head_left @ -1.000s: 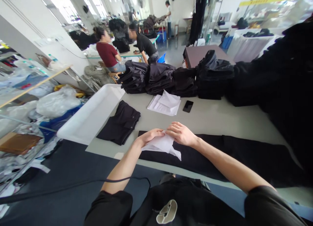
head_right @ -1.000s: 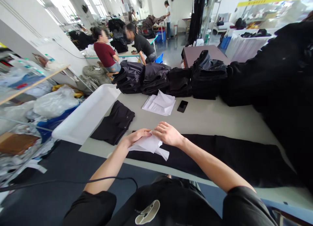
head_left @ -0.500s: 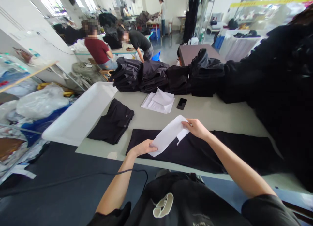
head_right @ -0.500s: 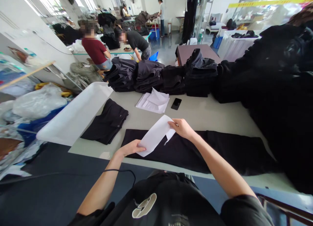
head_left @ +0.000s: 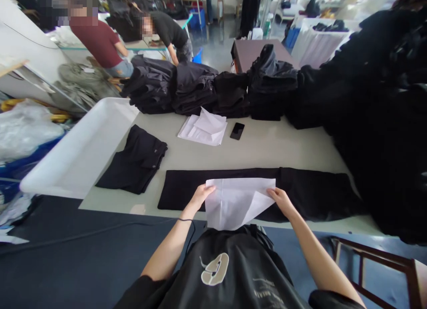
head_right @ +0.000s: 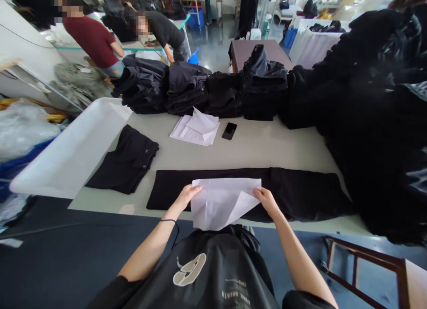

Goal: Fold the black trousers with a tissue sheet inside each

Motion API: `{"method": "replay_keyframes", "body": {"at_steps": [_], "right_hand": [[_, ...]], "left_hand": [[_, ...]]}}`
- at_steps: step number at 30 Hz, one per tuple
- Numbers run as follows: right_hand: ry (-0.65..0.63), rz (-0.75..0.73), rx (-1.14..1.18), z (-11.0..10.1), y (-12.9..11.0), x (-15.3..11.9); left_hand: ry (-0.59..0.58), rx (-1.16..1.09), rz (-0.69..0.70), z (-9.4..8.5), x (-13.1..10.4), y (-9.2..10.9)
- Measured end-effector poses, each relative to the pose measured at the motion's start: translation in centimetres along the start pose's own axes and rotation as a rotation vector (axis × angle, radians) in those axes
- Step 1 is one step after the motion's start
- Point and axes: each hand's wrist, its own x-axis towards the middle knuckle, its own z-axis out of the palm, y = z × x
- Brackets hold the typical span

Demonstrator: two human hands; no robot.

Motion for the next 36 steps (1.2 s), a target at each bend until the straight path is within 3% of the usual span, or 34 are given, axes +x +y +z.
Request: {"method": "replay_keyframes", "body": {"at_steps": [2,5,14,19,24,26,28,30,32,34,36], "right_hand": [[0.034,0.034,-0.027,-0.1,2.2,0.9],[0.087,0.053,-0.133,0.1,3.6,2.7],[0.280,0.085,-0.435,0.4,3.4,8.9],[0.285,0.161,-0.580,1.1,3.9,9.2],[0.280,0.261,-0.673,1.4,3.9,9.1],[0.300,0.298,-0.693,1.3,3.3,9.5],[0.362,0.313,-0.712,1.4,2.2,9.7],[0.428,0.212,-0.761,2.0,0.7,9.6],[0.403,-0.023,-0.827,3.7,-0.8,9.0],[0.236,-0.291,-0.897,6.2,-2.0,8.1],[0.016,-0.457,-0.977,9.2,-2.6,7.1]], "left_hand": [[0.059,0.177,0.019,1.2,1.7,-1.3],[0.112,0.459,0.054,2.6,4.2,-2.5],[0.315,0.999,0.092,6.4,9.7,-3.4],[0.316,1.122,0.095,6.8,10.7,-3.9],[0.299,1.106,0.055,6.6,11.4,-3.8],[0.357,1.101,0.070,6.7,11.2,-3.8],[0.425,1.106,0.169,7.2,10.6,-3.9],[0.389,1.119,0.341,8.1,9.7,-4.2],[0.239,1.142,0.491,9.4,8.9,-4.8],[0.078,1.161,0.537,11.0,8.4,-5.4],[-0.042,1.163,0.520,12.4,8.2,-6.1]]}}
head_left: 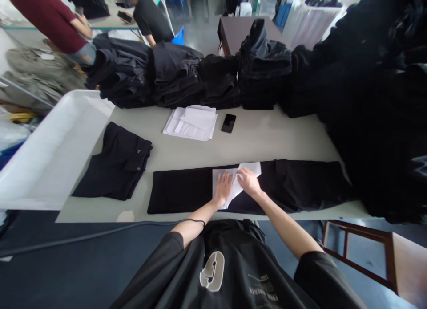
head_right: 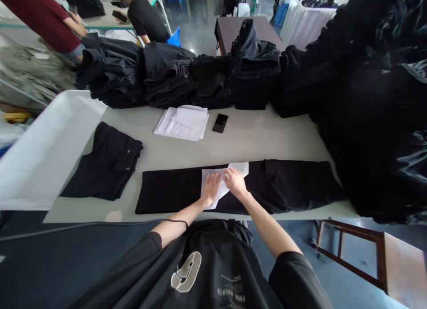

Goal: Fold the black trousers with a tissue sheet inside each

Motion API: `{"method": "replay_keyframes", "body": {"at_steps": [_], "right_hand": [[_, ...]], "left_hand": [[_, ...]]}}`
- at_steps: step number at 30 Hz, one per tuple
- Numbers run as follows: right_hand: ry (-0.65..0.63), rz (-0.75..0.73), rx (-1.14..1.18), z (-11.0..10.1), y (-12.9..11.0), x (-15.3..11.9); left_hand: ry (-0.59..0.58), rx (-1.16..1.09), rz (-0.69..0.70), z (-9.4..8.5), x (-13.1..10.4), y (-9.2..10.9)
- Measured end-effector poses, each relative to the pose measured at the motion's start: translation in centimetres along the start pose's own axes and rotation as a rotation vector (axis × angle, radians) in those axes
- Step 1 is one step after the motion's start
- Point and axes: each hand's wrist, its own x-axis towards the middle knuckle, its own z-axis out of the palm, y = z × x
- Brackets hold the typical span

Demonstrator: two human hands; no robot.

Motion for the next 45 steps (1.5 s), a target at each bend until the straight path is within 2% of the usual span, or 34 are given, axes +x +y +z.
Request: {"method": "replay_keyframes", "body": {"at_steps": [2,4,7,13,16,20,24,28,30,34,37,41,43,45], "right_hand": [[-0.135,-0.135,-0.081,1.3,-2.4,-0.1],[-0.229,-0.162,-0.182,2.3,-3.6,-0.3],[-0.309,-0.080,-0.290,2.3,-3.7,-0.6],[-0.429,0.153,-0.384,0.6,-1.6,-1.8],[-0.429,0.206,-0.409,0.5,-1.0,-3.0],[-0.415,0.288,-0.397,0.9,-0.7,-4.5],[-0.367,0.232,-0.390,1.6,-1.0,-4.9],[-0.322,0.265,-0.377,2.6,-1.6,-4.1],[-0.307,0.292,-0.369,3.2,-1.7,-3.7],[-0.261,0.319,-0.367,4.4,-1.3,-3.6],[-0.201,0.344,-0.363,5.1,-0.6,-4.1],[-0.055,0.384,-0.357,5.8,0.4,-5.2],[0.005,0.385,-0.340,6.0,0.8,-5.8],[0.045,0.395,-0.322,6.0,1.2,-6.3]], "left_hand": [[-0.060,-0.018,0.025,0.9,0.0,0.7],[-0.079,-0.015,0.047,1.4,0.0,0.8],[-0.063,0.017,0.060,1.6,-0.2,0.1],[0.027,0.097,0.022,0.8,-0.3,-2.5],[0.115,0.080,-0.108,-0.3,-0.5,-4.0],[0.207,-0.096,-0.417,-2.1,-1.3,-6.4],[0.106,-0.380,-0.637,-2.9,-1.6,-7.7],[0.014,-0.498,-0.714,-3.0,-0.5,-7.0],[0.049,-0.515,-0.692,-3.0,0.2,-6.5],[0.231,-0.482,-0.581,-2.5,0.7,-6.2],[0.341,-0.441,-0.448,-1.3,0.0,-6.8],[0.511,-0.391,-0.274,0.6,-1.5,-8.0],[0.551,-0.341,-0.237,1.2,-1.9,-8.5],[0.533,-0.289,-0.216,1.4,-1.9,-8.7]]}}
